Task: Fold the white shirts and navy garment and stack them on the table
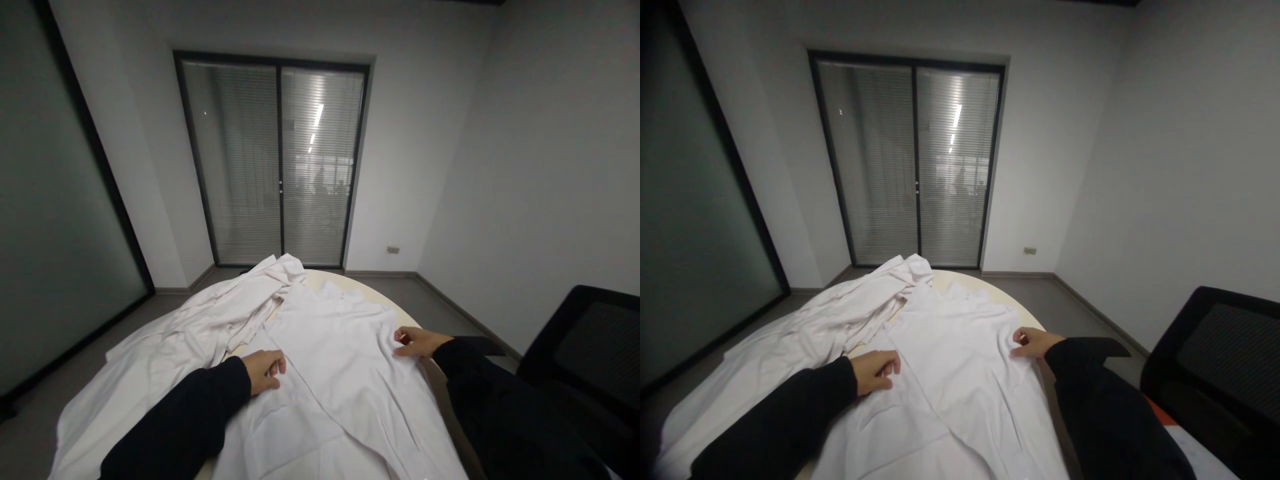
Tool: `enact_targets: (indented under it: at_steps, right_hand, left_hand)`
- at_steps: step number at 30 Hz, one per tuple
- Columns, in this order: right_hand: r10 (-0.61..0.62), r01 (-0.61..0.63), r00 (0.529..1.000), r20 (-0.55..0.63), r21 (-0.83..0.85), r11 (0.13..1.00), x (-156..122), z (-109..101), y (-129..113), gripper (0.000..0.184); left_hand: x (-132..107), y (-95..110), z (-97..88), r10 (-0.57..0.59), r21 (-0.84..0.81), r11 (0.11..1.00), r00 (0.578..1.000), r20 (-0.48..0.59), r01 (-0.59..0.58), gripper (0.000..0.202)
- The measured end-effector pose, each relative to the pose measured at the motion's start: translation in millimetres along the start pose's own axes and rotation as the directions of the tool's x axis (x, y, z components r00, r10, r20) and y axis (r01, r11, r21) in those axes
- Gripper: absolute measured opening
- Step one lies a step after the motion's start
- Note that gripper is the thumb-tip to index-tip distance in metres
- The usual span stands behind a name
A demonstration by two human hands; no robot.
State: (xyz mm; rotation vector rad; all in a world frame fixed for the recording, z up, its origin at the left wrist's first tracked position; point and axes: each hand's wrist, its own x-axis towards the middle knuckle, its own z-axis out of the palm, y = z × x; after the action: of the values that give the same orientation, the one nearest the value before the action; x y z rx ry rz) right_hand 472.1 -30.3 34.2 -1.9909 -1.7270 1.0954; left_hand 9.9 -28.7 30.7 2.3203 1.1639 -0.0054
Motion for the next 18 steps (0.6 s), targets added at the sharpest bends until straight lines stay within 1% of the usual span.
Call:
enact_targets:
  at_steps: [2,4,6,8,10,12,13,16,18]
  right_hand:
    - [0.047,-0.045,0.998,-0.034,0.045,0.998,-0.9,-0.5,5.2,0.049]
    - [0.077,-0.074,0.989,-0.124,0.028,0.997,0.0,-0.7,7.8,0.048]
    - [0.087,-0.086,0.976,-0.198,0.013,0.996,1.2,-1.1,8.1,0.043]
    - [0.13,-0.13,0.975,-0.18,0.016,0.991,1.1,-2.2,7.9,0.04]
    - [0.177,-0.179,0.976,-0.127,-0.008,0.984,-0.5,-4.2,8.6,0.043]
    - [0.186,-0.193,0.979,-0.082,-0.077,0.978,-2.5,-6.8,10.8,0.047]
    - [0.18,-0.188,0.981,-0.072,-0.124,0.974,-3.1,-8.1,12.1,0.046]
    - [0.175,-0.193,0.98,-0.094,-0.241,0.951,-1.9,-9.8,14.7,0.032]
    - [0.185,-0.219,0.972,-0.145,-0.272,0.937,1.4,-9.0,14.0,0.022]
  left_hand:
    - [3.8,-1.8,-0.2,0.02,0.001,1.0,0.999,-0.028,-0.02,0.021]
    - [7.1,-2.0,-1.6,0.032,0.017,0.999,0.997,-0.065,-0.031,0.019]
    - [8.1,-1.6,-3.6,0.032,0.058,0.998,0.994,-0.101,-0.027,0.022]
    - [5.9,-1.6,-5.2,0.022,0.101,0.995,0.995,-0.101,-0.012,0.029]
    - [1.3,-2.6,-6.0,0.005,0.106,0.994,0.999,-0.054,0.001,0.039]
    - [-4.2,-4.6,-6.7,-0.009,0.067,0.998,1.0,0.018,0.008,0.048]
    - [-6.8,-5.7,-7.4,-0.016,0.041,0.999,0.999,0.05,0.014,0.051]
    - [-13.7,-8.2,-11.2,-0.072,-0.031,0.997,0.988,0.136,0.077,0.055]
    - [-18.0,-8.7,-14.7,-0.136,-0.05,0.988,0.975,0.173,0.146,0.054]
